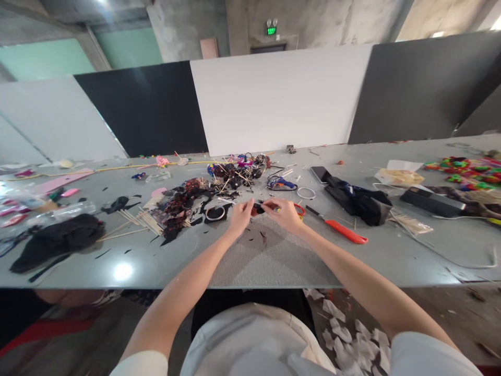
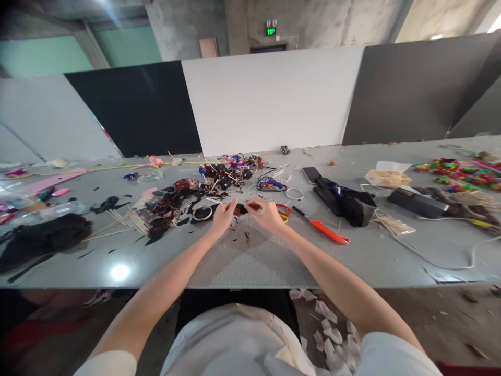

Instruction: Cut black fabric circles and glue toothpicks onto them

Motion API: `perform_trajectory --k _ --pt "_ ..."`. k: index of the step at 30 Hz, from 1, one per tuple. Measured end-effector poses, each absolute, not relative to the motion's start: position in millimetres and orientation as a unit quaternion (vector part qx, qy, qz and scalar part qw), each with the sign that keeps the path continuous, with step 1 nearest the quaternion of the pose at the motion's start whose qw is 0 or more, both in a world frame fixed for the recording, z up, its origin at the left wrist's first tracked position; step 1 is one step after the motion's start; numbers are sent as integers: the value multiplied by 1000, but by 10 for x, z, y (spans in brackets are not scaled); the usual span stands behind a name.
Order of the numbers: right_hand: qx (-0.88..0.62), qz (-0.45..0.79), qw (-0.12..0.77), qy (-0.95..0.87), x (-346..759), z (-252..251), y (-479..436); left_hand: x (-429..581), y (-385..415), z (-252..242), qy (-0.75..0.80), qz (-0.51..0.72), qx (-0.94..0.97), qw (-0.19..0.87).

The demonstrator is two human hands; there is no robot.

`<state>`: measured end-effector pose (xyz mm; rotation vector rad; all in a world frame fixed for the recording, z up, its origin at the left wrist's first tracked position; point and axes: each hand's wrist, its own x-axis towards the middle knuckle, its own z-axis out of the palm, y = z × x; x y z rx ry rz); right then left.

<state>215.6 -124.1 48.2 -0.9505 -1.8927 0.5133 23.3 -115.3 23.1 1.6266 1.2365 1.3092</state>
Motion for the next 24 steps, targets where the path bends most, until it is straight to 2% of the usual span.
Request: perform_trajectory --k 5,10,13,17,24 --pt "-420 323 495 -689 2120 421 -1175 207 -1091 184 491 496 620 358" --pt "-420 366 525 -644 2100 395 -1153 221 -1100 187 457 504 629 376" --pt "-426 391 541 -611 2078 381 -1159 252 -1096 185 421 506 623 423" --pt "-437 381 537 -613 2066 356 -1150 274 -1063 169 384 493 613 484" --pt "-433 359 528 -636 2078 325 -1139 235 -1043 162 411 542 588 437"
